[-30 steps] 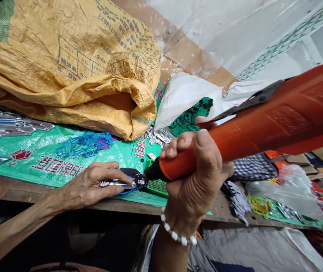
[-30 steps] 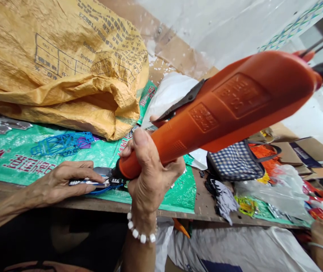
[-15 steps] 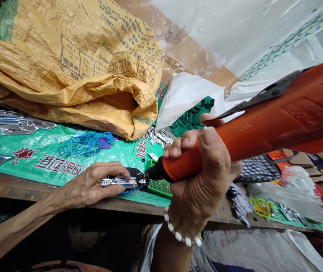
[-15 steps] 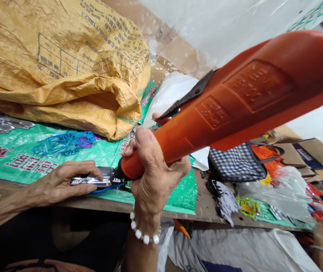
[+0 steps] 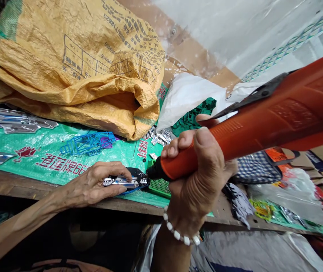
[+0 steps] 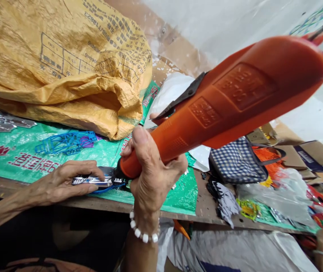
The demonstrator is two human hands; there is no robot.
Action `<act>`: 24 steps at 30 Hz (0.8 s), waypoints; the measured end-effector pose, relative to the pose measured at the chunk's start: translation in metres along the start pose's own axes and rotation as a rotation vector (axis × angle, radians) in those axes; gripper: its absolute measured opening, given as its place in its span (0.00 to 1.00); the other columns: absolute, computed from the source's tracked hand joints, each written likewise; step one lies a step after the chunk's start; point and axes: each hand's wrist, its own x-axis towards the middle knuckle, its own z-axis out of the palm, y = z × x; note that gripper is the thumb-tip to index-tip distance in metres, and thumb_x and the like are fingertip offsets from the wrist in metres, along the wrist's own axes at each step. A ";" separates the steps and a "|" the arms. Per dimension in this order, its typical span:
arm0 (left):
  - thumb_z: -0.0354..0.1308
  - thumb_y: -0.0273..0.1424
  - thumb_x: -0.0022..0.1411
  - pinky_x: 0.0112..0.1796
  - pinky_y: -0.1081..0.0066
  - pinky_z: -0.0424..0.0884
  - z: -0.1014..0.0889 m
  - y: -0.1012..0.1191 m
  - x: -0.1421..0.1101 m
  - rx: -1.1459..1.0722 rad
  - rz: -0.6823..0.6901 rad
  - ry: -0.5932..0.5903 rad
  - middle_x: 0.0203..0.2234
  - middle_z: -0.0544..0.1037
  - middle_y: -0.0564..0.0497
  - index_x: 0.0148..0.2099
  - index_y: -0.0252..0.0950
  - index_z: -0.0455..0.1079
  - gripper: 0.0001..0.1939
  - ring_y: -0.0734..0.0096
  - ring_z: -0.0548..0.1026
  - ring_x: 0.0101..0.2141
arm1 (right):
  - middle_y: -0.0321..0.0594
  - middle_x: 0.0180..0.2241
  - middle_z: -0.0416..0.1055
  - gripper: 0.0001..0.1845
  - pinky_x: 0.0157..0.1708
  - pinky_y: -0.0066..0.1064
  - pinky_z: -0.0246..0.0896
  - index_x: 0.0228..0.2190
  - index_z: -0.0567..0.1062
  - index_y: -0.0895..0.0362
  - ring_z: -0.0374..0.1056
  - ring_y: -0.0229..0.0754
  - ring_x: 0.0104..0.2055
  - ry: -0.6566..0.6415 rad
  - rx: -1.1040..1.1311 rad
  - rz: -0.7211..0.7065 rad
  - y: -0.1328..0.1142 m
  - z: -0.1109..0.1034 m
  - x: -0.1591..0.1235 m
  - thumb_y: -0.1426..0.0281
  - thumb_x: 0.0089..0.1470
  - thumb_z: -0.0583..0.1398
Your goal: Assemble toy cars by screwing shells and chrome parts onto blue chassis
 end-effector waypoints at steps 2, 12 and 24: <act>0.57 0.34 0.70 0.45 0.72 0.66 0.000 -0.001 0.000 0.002 0.003 0.010 0.39 0.79 0.54 0.48 0.42 0.76 0.09 0.68 0.75 0.40 | 0.26 0.19 0.68 0.13 0.18 0.26 0.60 0.42 0.79 0.48 0.61 0.34 0.17 -0.002 0.008 0.000 0.001 0.001 0.000 0.71 0.54 0.65; 0.59 0.33 0.70 0.39 0.73 0.64 0.002 -0.003 -0.001 -0.045 0.045 0.056 0.33 0.78 0.56 0.47 0.41 0.77 0.07 0.72 0.74 0.35 | 0.26 0.19 0.66 0.15 0.17 0.28 0.62 0.40 0.78 0.48 0.62 0.35 0.16 -0.001 0.027 0.056 -0.001 0.003 -0.003 0.72 0.48 0.68; 0.59 0.33 0.70 0.41 0.73 0.61 0.002 -0.004 0.000 -0.090 -0.005 0.017 0.36 0.79 0.57 0.47 0.43 0.77 0.06 0.72 0.75 0.38 | 0.27 0.24 0.67 0.16 0.18 0.27 0.64 0.41 0.75 0.51 0.64 0.33 0.18 -0.132 -0.020 0.083 0.004 -0.002 -0.008 0.69 0.50 0.71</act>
